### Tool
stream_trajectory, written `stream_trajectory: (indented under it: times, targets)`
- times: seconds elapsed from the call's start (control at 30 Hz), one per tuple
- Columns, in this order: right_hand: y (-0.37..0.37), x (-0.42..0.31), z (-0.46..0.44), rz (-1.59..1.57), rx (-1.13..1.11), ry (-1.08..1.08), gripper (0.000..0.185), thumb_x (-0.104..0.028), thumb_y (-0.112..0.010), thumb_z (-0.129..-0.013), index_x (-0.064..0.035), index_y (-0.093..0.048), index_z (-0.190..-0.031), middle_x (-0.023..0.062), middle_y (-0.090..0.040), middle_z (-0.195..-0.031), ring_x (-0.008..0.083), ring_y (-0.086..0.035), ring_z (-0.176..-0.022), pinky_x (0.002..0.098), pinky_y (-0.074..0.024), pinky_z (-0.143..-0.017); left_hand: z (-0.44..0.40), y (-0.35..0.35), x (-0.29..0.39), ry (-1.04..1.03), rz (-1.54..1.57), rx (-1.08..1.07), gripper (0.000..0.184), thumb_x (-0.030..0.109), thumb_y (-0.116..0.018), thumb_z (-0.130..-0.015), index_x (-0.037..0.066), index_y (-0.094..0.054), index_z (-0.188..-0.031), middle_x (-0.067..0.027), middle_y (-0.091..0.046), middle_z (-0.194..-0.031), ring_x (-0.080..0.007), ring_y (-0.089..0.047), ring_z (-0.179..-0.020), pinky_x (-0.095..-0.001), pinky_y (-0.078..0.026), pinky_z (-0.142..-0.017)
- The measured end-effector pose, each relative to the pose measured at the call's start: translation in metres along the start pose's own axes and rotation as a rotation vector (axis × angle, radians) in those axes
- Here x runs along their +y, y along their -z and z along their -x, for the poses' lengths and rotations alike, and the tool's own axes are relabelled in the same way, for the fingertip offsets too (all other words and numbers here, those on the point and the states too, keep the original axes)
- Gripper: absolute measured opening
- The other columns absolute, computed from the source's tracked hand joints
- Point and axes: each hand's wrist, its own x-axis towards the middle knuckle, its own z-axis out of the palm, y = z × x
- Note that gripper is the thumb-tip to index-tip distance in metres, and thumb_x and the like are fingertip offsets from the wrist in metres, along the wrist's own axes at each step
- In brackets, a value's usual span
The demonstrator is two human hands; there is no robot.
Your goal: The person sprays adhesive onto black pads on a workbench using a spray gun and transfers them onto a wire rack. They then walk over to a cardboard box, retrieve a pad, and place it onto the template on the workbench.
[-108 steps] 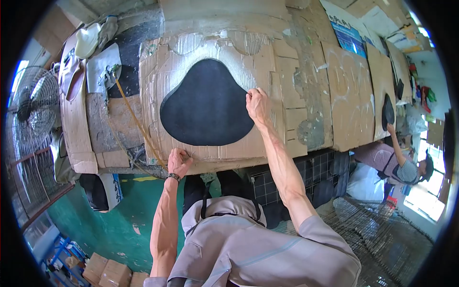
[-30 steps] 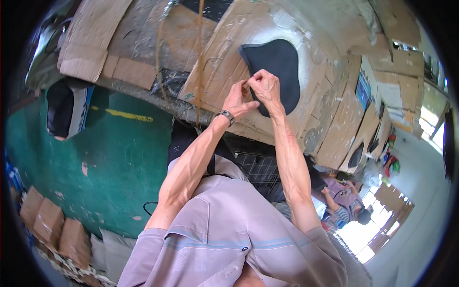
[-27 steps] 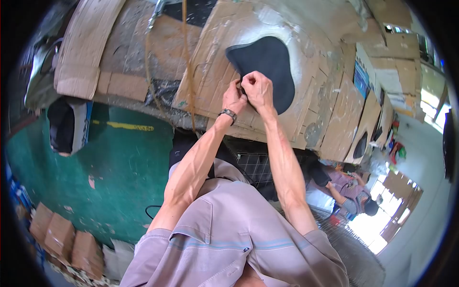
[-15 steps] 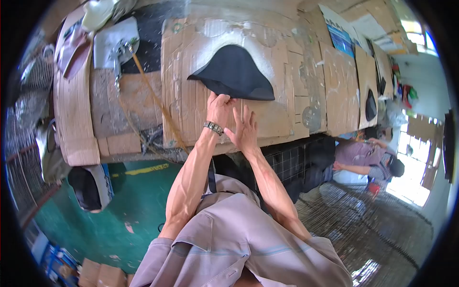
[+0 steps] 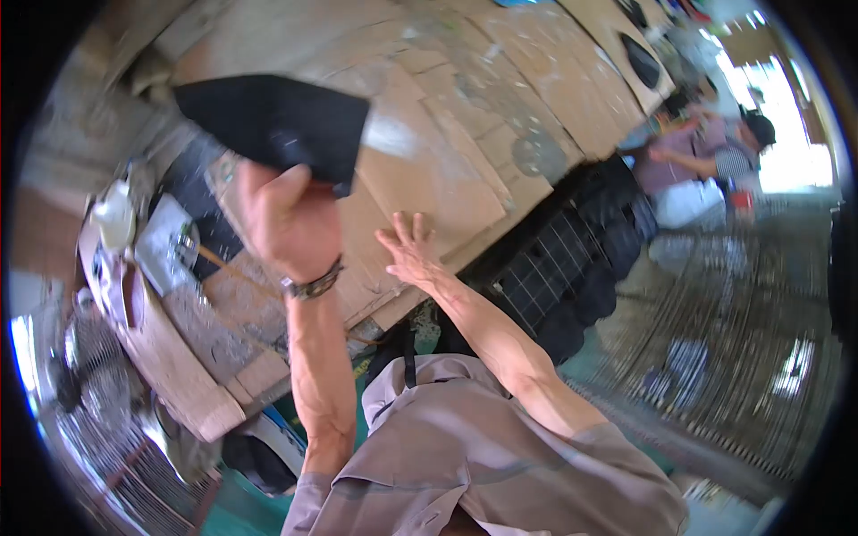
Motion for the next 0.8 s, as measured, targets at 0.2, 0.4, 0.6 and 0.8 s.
stream_trajectory:
  times: [0.2,0.4,0.6,0.8]
  targets:
    - [0.043,-0.007,0.055,-1.554,-0.034,0.156,0.060,-0.041,-0.057,-0.104,-0.0126,-0.049,-0.156,0.0201,-0.055,-0.153,0.0368,-0.061,-0.131,0.0514,-0.0546,-0.099,0.064,-0.035,-0.024,0.189,0.166,-0.190,0.070,0.006,-0.051,-0.088,-0.003,-0.041,-0.157,-0.0239,-0.051,-0.154,-0.0417,-0.049,-0.143,-0.0593,-0.035,-0.123]
    - [0.066,0.096,0.208,-2.773,0.258,0.467,0.072,-0.049,-0.054,-0.095,-0.0127,-0.047,-0.157,0.0198,-0.050,-0.157,0.0405,-0.049,-0.143,0.0609,-0.0408,-0.115,0.158,-0.093,-0.100,0.519,0.299,-0.268,0.071,0.004,-0.055,-0.087,-0.006,-0.040,-0.155,-0.0246,-0.053,-0.152,-0.0384,-0.052,-0.141,-0.0565,-0.043,-0.119]
    - [0.014,0.252,0.331,-2.559,0.868,0.090,0.064,-0.039,-0.053,-0.098,-0.0055,-0.048,-0.153,0.0212,-0.050,-0.156,0.0390,-0.049,-0.143,0.0623,-0.0388,-0.117,0.245,-0.173,-0.228,0.836,0.199,-0.116,0.071,0.010,-0.056,-0.083,-0.004,-0.045,-0.152,-0.0202,-0.056,-0.149,-0.0370,-0.051,-0.141,-0.0534,-0.035,-0.123]
    - [-0.054,0.356,0.358,-2.861,0.850,0.115,0.058,-0.031,-0.064,-0.092,-0.0083,-0.058,-0.144,0.0168,-0.046,-0.159,0.0395,-0.043,-0.147,0.0683,-0.0343,-0.118,0.309,-0.229,-0.377,1.076,0.163,-0.098,0.066,0.007,-0.052,-0.083,-0.003,-0.048,-0.149,-0.0177,-0.058,-0.147,-0.0340,-0.054,-0.137,-0.0493,-0.039,-0.120]
